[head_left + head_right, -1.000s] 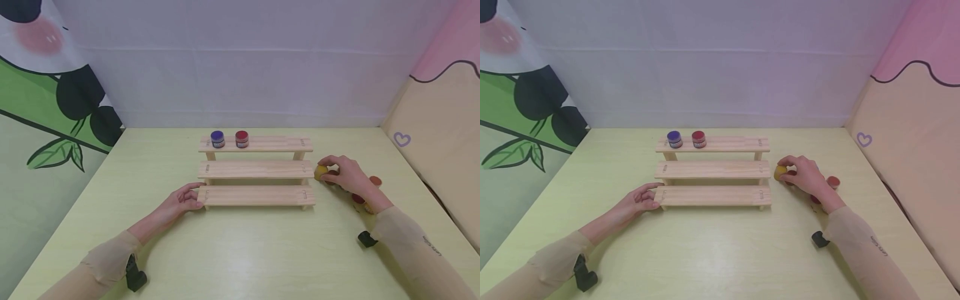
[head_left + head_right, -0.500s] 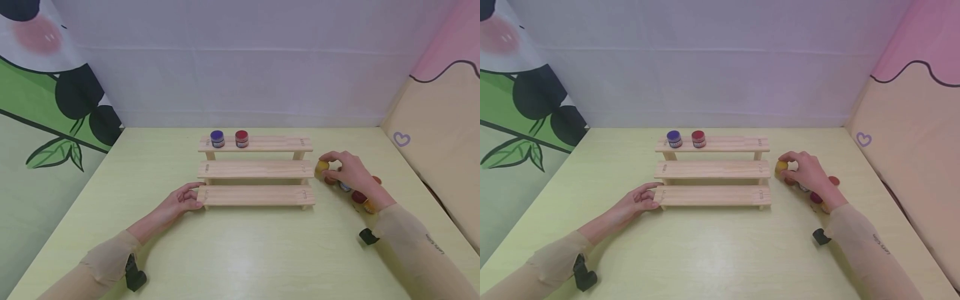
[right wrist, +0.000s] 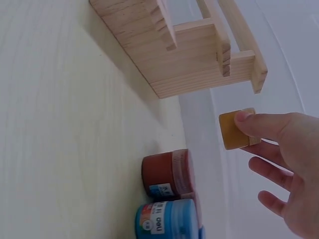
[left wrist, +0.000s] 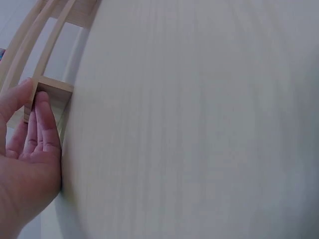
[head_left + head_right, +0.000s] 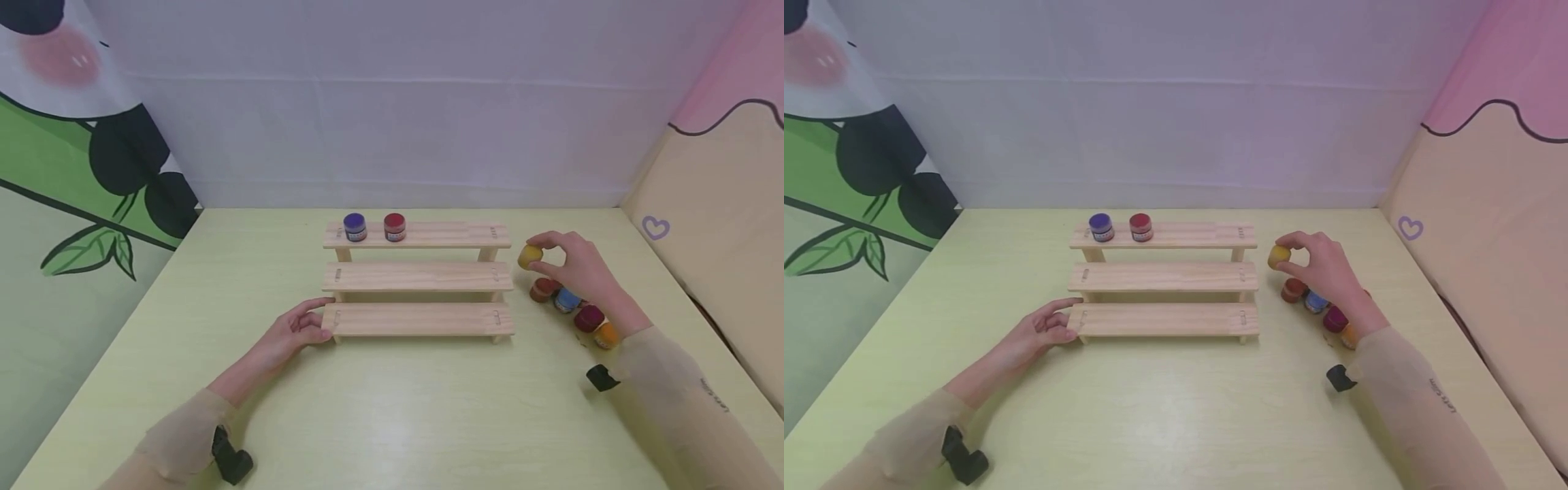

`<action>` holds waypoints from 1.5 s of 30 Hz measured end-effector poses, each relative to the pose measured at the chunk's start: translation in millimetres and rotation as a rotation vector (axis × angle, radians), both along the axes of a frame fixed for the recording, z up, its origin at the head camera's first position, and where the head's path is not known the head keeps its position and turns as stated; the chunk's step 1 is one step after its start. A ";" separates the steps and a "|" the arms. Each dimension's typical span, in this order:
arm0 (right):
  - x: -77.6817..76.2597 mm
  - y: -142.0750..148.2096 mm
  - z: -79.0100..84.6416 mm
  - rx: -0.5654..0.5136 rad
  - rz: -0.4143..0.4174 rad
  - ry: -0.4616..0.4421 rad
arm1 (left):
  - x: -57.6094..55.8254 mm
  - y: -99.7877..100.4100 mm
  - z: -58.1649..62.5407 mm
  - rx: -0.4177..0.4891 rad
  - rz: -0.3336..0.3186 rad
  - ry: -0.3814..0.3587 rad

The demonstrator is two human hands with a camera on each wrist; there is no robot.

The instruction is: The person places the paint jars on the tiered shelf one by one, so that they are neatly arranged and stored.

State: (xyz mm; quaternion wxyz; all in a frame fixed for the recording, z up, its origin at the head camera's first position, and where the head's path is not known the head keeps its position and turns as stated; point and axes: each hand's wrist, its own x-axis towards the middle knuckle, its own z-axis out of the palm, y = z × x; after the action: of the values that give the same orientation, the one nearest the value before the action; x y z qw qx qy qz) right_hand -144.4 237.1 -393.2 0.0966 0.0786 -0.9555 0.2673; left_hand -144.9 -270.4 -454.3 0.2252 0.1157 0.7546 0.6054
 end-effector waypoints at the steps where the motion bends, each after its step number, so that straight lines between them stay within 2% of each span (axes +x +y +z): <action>1: -0.4 -0.3 3.2 -0.008 -0.009 0.009 | 1.5 1.2 0.7 -0.008 0.015 0.003; 6: -2.2 -3.3 19.5 -0.053 -0.059 0.096 | 7.6 6.3 2.7 -0.018 0.078 -0.007; 12: -5.5 -11.8 31.5 -0.133 -0.114 0.286 | 12.1 8.7 4.2 -0.034 0.119 -0.018; 17: -11.9 -30.4 35.9 -0.239 -0.074 0.499 | 15.7 7.4 4.5 -0.072 0.155 -0.018; 20: -15.0 -44.1 39.5 -0.290 -0.036 0.568 | 17.0 7.6 3.9 -0.070 0.167 -0.022; 23: -17.5 -56.5 43.9 -0.327 0.001 0.570 | 18.3 8.7 2.9 -0.060 0.177 -0.026; 30: -17.7 -78.4 53.3 -0.394 0.031 0.493 | 20.9 13.1 4.7 -0.032 0.202 -0.019; 40: -28.6 -93.9 47.5 -0.455 0.156 0.398 | 25.5 19.0 5.0 0.009 0.276 -0.036; 45: -31.1 -103.6 48.3 -0.463 0.184 0.358 | 26.2 18.8 3.7 -0.004 0.298 -0.037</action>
State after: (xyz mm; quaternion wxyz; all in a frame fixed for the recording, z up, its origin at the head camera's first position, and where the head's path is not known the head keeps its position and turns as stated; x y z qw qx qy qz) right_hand -175.5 133.5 -344.9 0.2541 0.1867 -0.8258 0.4676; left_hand -118.7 -251.6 -450.5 0.1467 -0.0093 0.7605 0.6325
